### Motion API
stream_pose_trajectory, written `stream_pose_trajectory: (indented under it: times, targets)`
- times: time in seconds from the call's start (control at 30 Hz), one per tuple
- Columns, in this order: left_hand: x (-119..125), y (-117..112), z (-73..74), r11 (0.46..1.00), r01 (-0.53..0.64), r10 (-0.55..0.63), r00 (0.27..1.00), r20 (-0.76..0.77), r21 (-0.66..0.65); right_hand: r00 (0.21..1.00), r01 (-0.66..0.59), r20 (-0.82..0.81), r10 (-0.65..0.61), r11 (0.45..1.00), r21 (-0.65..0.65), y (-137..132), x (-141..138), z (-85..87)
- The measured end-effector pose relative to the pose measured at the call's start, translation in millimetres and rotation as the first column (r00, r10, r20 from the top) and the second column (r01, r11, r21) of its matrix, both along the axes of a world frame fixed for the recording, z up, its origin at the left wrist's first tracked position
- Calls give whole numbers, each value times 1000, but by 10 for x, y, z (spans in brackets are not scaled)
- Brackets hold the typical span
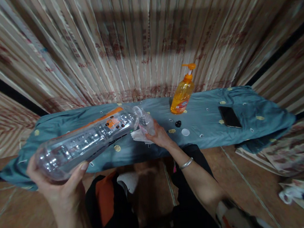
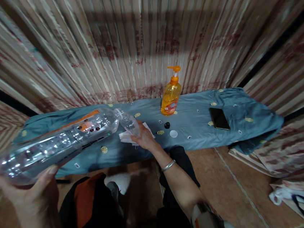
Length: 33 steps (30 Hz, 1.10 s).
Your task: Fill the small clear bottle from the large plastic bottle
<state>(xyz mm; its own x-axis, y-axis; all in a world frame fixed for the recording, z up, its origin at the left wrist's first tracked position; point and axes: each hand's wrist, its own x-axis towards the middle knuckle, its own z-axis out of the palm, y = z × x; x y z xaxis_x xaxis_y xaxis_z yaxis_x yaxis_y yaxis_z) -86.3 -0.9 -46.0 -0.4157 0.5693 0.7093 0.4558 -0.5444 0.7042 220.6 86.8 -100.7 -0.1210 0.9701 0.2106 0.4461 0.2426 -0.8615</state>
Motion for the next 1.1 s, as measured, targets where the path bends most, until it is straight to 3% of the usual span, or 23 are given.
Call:
stream_pose_trajectory:
  times: [0.2,1.1]
  targets:
    - [21,-2,26,998,59,-61,995,74,21,1000,6,-3,-6,1000,-14,-23,2,39]
    - [66,11,71,991,109,-115,989,89,74,999,-17,30,18,999,-43,15,27,-32]
